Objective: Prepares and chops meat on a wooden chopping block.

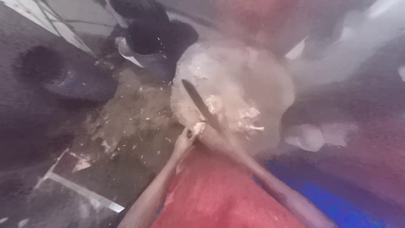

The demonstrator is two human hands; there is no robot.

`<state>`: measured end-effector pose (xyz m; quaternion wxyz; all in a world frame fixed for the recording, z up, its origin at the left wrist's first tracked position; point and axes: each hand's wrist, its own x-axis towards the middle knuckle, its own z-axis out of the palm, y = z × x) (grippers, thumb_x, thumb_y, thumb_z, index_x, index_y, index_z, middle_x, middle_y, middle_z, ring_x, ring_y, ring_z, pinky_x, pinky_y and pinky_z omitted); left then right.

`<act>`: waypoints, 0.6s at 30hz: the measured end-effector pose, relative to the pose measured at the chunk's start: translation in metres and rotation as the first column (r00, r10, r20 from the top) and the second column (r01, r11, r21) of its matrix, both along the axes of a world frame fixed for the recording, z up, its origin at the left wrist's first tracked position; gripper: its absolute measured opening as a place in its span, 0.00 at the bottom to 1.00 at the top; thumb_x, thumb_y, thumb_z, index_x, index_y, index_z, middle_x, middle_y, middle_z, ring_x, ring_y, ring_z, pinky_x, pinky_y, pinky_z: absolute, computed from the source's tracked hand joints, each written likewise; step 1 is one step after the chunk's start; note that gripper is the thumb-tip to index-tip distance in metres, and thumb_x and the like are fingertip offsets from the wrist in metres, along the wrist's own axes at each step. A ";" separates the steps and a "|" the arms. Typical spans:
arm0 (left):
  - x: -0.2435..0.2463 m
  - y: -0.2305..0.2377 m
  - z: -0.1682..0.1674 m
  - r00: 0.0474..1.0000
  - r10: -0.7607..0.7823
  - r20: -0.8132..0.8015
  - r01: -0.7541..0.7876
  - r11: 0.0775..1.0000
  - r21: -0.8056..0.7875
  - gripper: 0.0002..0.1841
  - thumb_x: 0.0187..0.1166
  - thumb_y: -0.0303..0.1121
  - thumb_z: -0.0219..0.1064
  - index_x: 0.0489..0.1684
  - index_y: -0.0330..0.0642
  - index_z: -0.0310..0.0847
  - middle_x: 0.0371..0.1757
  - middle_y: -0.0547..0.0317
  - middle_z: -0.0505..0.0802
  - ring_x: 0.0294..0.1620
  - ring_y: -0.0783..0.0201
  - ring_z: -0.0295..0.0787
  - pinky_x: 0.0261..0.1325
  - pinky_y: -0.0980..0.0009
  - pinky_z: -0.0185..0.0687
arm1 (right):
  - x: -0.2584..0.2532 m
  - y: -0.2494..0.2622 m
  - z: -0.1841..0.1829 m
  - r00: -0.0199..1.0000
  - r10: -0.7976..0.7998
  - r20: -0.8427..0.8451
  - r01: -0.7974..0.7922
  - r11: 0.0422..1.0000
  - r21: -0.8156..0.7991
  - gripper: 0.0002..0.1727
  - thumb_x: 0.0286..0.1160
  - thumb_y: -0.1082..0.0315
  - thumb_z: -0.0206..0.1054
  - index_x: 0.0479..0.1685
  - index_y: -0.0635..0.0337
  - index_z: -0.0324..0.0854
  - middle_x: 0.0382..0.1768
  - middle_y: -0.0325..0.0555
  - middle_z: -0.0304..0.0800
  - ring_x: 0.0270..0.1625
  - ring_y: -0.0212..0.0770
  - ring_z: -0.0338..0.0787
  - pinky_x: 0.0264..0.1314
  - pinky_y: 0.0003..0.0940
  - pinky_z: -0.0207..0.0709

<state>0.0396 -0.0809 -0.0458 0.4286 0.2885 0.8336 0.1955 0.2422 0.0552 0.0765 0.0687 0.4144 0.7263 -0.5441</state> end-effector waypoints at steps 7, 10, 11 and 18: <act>0.012 -0.008 0.003 0.998 0.058 -0.037 -0.055 0.994 0.094 0.29 0.80 0.46 0.72 0.76 0.43 0.73 0.55 0.51 0.94 0.51 0.58 0.94 0.59 0.56 0.89 | 0.019 0.000 -0.050 0.962 0.208 0.176 -0.196 0.977 -0.087 0.32 0.91 0.46 0.52 0.74 0.66 0.75 0.59 0.63 0.87 0.61 0.56 0.89 0.70 0.55 0.78; 0.018 -0.018 -0.001 0.982 0.184 0.037 -0.188 0.966 0.181 0.27 0.78 0.40 0.75 0.72 0.40 0.73 0.56 0.52 0.92 0.50 0.63 0.94 0.57 0.63 0.90 | 0.020 -0.005 -0.017 0.983 0.127 0.130 -0.121 0.991 -0.056 0.32 0.90 0.45 0.54 0.78 0.64 0.73 0.60 0.60 0.88 0.61 0.51 0.90 0.71 0.51 0.79; 0.019 -0.020 -0.004 0.976 0.213 0.037 -0.217 0.956 0.197 0.25 0.77 0.40 0.75 0.70 0.40 0.76 0.55 0.53 0.93 0.51 0.65 0.93 0.58 0.64 0.90 | 0.018 -0.005 -0.014 0.988 0.125 0.093 -0.121 0.992 -0.044 0.31 0.89 0.46 0.56 0.75 0.62 0.75 0.56 0.57 0.89 0.58 0.48 0.90 0.67 0.49 0.81; 0.013 -0.001 -0.001 0.990 0.063 -0.124 -0.039 0.981 0.190 0.18 0.82 0.43 0.68 0.60 0.40 0.85 0.52 0.53 0.94 0.48 0.63 0.92 0.58 0.63 0.88 | 0.041 -0.003 -0.070 0.962 0.246 0.122 -0.223 0.959 -0.177 0.29 0.93 0.49 0.50 0.74 0.64 0.76 0.63 0.62 0.87 0.65 0.55 0.88 0.74 0.54 0.76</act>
